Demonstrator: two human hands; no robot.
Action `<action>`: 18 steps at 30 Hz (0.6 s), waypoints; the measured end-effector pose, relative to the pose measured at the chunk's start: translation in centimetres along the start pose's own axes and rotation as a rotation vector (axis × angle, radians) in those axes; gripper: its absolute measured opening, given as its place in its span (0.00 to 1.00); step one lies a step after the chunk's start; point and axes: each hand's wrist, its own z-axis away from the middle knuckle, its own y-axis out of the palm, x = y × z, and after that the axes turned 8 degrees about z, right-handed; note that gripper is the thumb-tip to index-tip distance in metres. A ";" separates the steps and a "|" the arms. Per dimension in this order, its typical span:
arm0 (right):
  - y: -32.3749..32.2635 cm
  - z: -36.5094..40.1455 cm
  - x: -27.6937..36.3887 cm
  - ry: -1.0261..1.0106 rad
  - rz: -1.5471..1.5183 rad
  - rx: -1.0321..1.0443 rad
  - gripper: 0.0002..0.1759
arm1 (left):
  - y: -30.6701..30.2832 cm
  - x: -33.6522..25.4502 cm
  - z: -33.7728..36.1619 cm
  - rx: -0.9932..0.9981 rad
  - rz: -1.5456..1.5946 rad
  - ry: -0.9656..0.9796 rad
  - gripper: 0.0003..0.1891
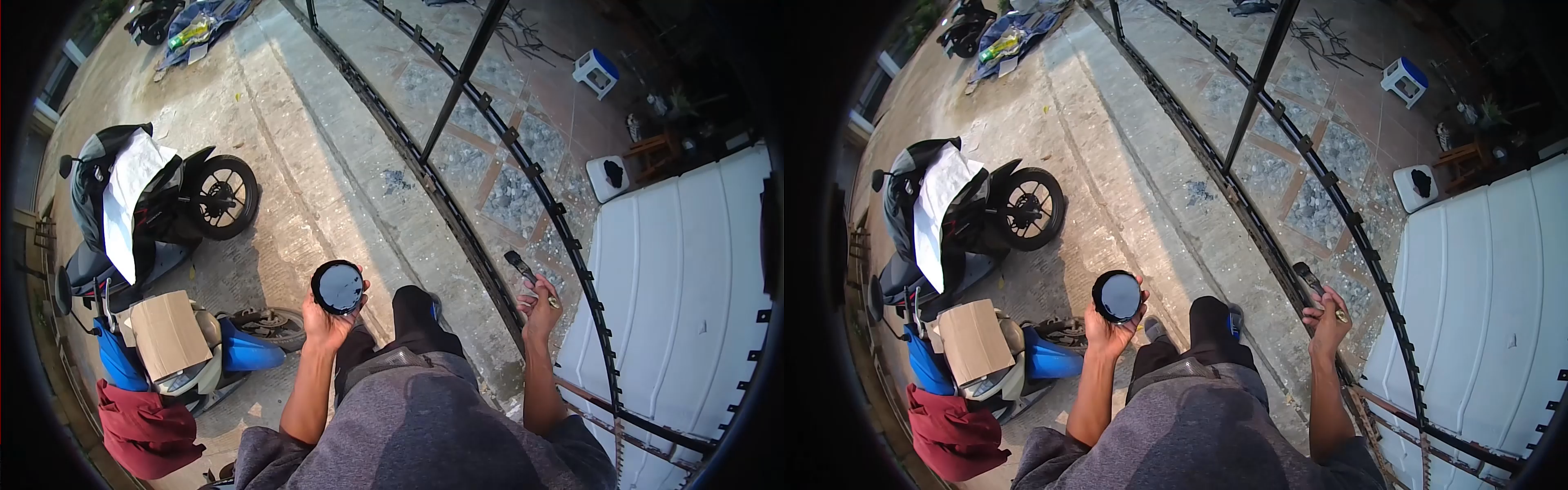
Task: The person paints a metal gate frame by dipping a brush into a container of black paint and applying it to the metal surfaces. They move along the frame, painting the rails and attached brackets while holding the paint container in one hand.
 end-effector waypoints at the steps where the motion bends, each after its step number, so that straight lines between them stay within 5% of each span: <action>1: -0.1 0.5 -0.6 0.020 0.000 -0.053 0.16 | 0.2 -1.7 -0.6 -0.029 -0.025 -0.013 0.30; 10: 2.2 2.6 -8.1 0.270 -0.024 -0.532 0.15 | 6.3 -12.5 -11.1 0.009 -0.089 -0.188 0.27; 18: 10.9 -2.0 -6.8 0.291 -0.104 -0.613 0.14 | 10.8 -16.8 -20.2 0.077 -0.117 -0.320 0.27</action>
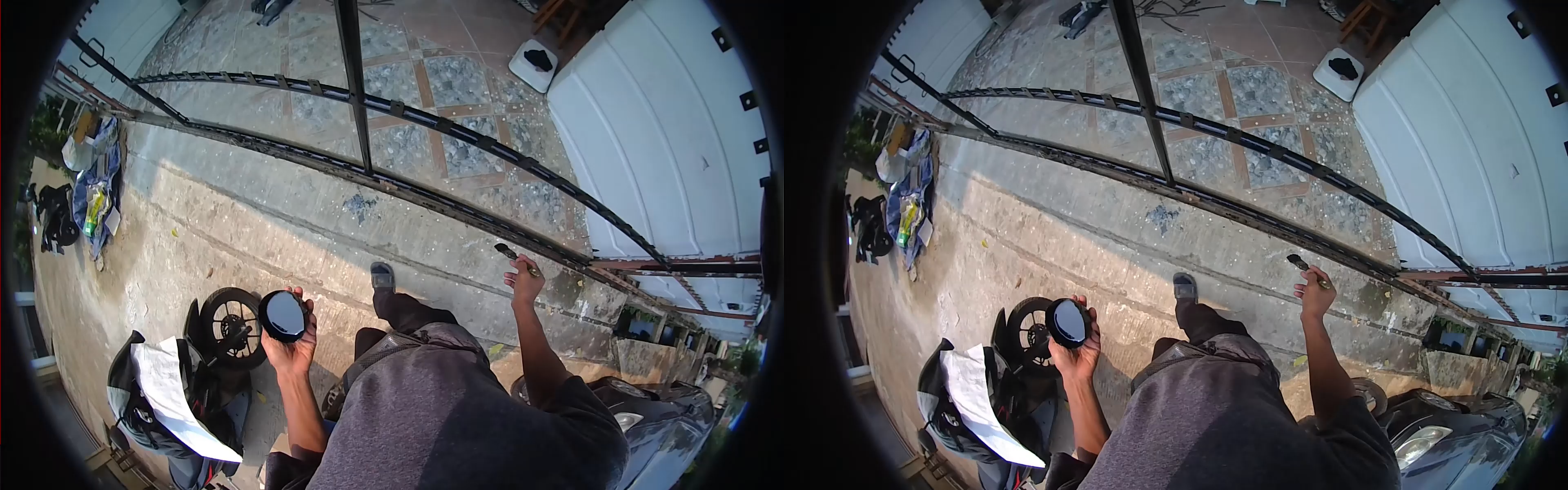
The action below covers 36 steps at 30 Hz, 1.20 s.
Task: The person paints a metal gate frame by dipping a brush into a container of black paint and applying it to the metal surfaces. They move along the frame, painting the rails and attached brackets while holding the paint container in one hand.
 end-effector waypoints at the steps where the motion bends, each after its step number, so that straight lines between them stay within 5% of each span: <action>1: 0.5 0.5 0.4 0.009 -0.012 -0.015 0.14 | 0.2 -0.6 -1.0 0.008 -0.007 -0.019 0.27; 14: 3.4 8.7 0.6 0.032 -0.215 -0.297 0.15 | 4.1 -4.2 -13.4 -0.004 -0.122 -0.427 0.25; 24: 10.9 23.0 0.4 0.075 -0.338 -0.660 0.19 | 7.3 -9.2 -23.0 -0.102 -0.454 -0.844 0.27; 36: 18.9 23.6 2.7 0.111 -0.293 -0.533 0.19 | 1.1 -4.3 -33.9 -0.140 -0.432 -1.078 0.26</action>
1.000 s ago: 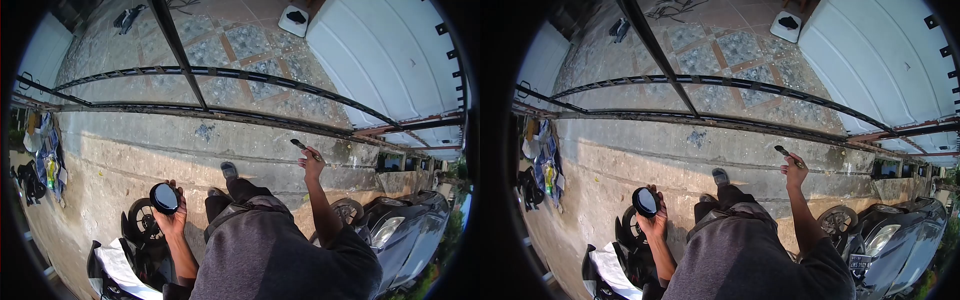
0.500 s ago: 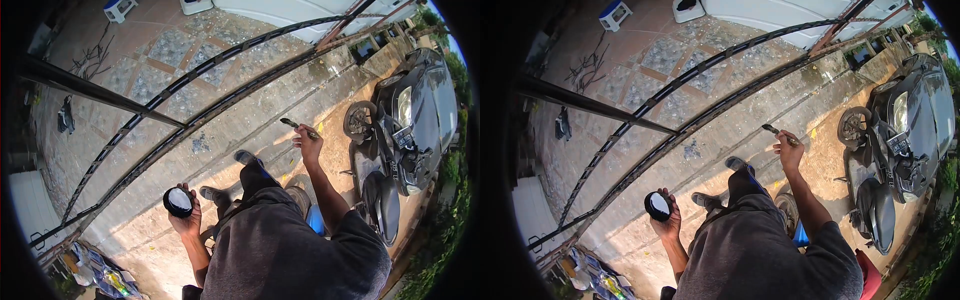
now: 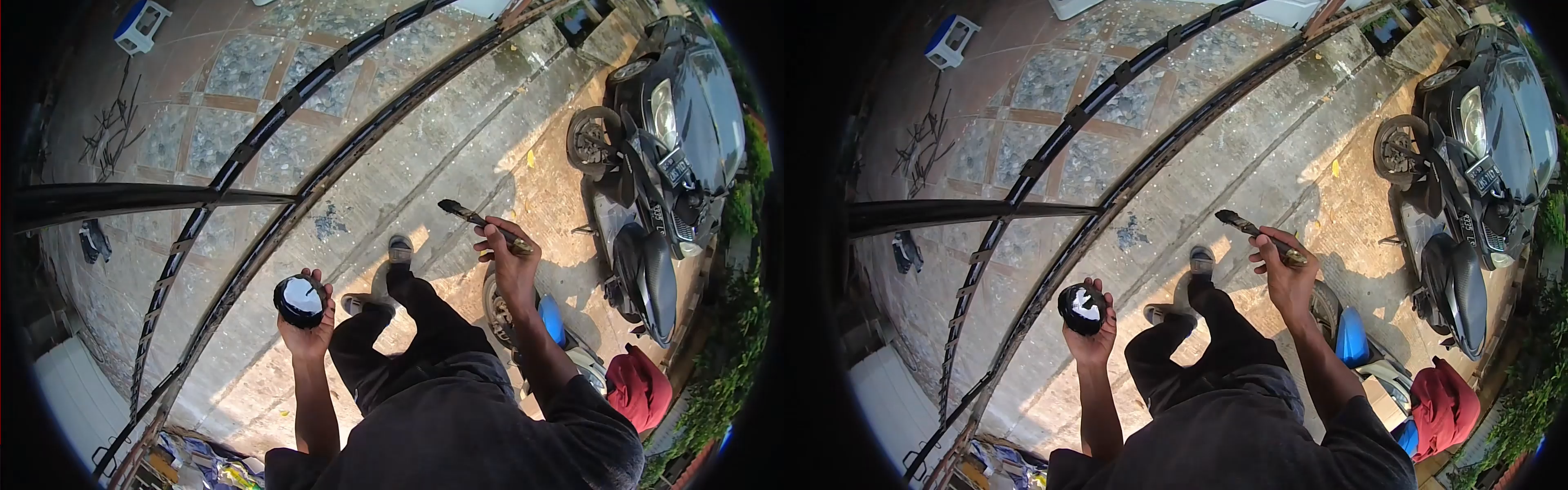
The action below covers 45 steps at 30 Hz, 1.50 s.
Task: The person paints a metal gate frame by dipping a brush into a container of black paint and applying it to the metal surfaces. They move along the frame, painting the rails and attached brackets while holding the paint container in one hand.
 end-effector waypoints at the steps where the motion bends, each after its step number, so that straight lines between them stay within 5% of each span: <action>1: 0.5 0.0 -0.4 0.003 0.007 0.015 0.19 | -0.3 0.0 -1.0 0.012 -0.001 -0.013 0.26; 9: 1.7 3.9 -3.7 0.082 0.080 -0.147 0.14 | -2.0 -1.2 -5.4 0.013 -0.048 -0.163 0.28; 14: 2.7 6.4 -4.0 0.044 0.117 -0.272 0.22 | -2.3 -1.8 -7.8 0.030 -0.084 -0.293 0.30; 22: 8.5 2.5 -5.5 -0.100 -0.157 0.144 0.15 | -7.7 -1.3 -15.2 0.156 -0.162 -0.326 0.32; 26: 14.4 -1.2 -10.7 -0.066 -0.058 0.316 0.11 | -14.0 -1.8 -20.6 0.023 -0.188 -0.237 0.29; 30: 21.2 -6.4 -20.3 -0.095 0.072 0.334 0.08 | -20.9 -3.2 -26.3 0.094 -0.140 -0.239 0.32; 34: 26.0 -10.5 -27.7 -0.132 0.161 0.357 0.10 | -28.3 -4.7 -31.8 -0.063 -0.227 -0.114 0.34; 37: 28.6 -12.6 -31.1 -0.122 0.210 0.364 0.10 | -31.0 -5.9 -34.6 0.069 -0.203 -0.154 0.34; 38: 29.3 -13.1 -32.0 -0.136 0.212 0.371 0.10 | -31.4 -5.8 -35.1 -0.062 -0.242 -0.088 0.35; 45: 32.5 -16.8 -36.3 -0.019 0.033 0.397 0.11 | -35.9 -8.3 -40.4 -0.026 -0.272 -0.021 0.34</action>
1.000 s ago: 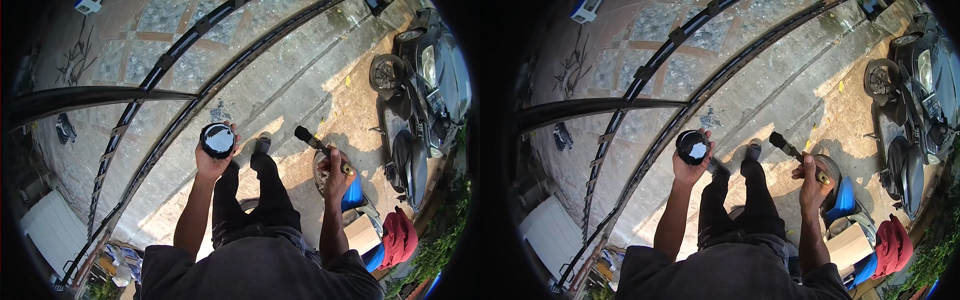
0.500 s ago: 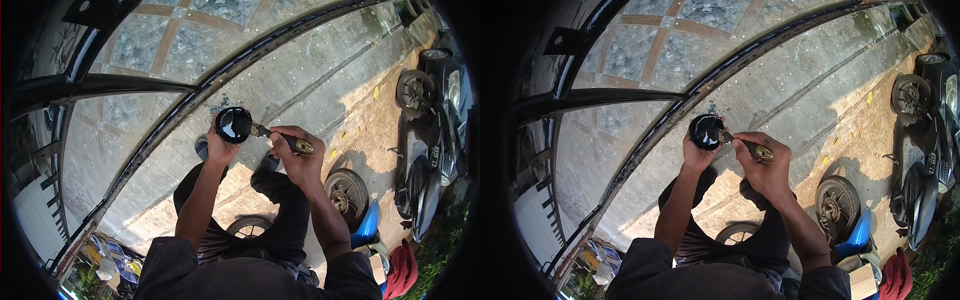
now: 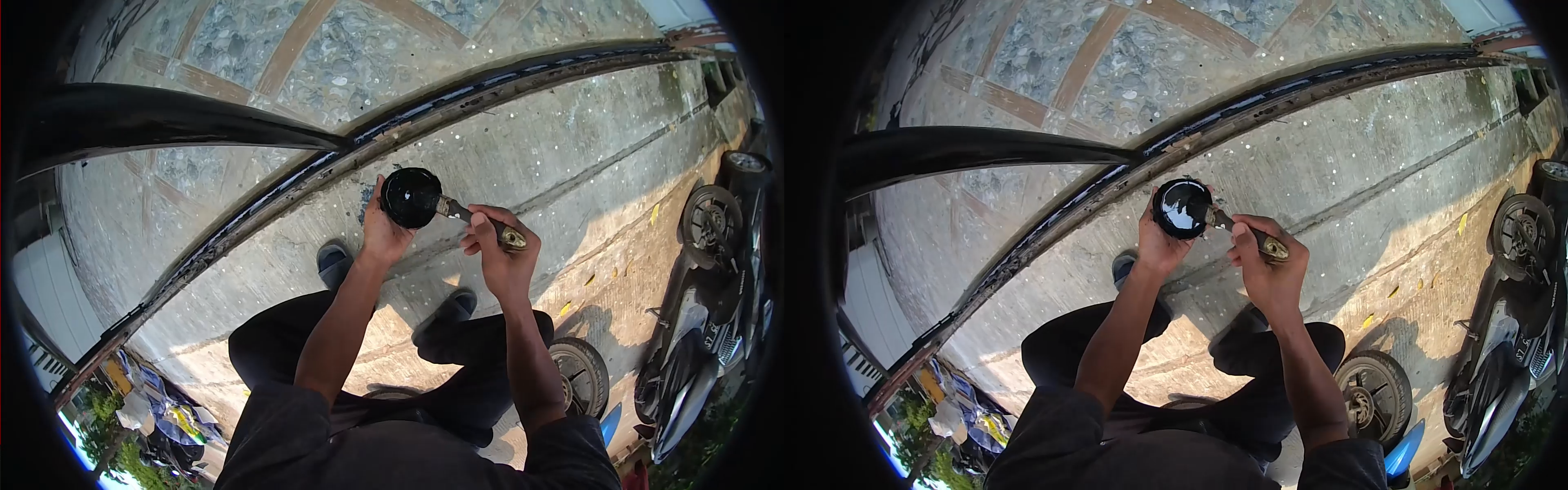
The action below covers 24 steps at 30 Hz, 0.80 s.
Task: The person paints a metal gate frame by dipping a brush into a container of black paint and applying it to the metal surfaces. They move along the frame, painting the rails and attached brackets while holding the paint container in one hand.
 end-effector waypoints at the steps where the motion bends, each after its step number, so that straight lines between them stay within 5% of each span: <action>1: 0.1 -0.6 -1.2 0.005 -0.036 0.012 0.12 | -1.1 -0.1 -0.8 0.012 0.000 0.007 0.34; 16: 0.4 -5.3 -8.6 -0.113 0.047 0.149 0.12 | -5.2 1.1 -4.5 -0.099 -0.014 0.186 0.27; 24: -3.0 -5.3 -8.0 0.043 0.316 0.297 0.14 | -5.8 3.0 -4.4 -0.114 -0.067 0.226 0.25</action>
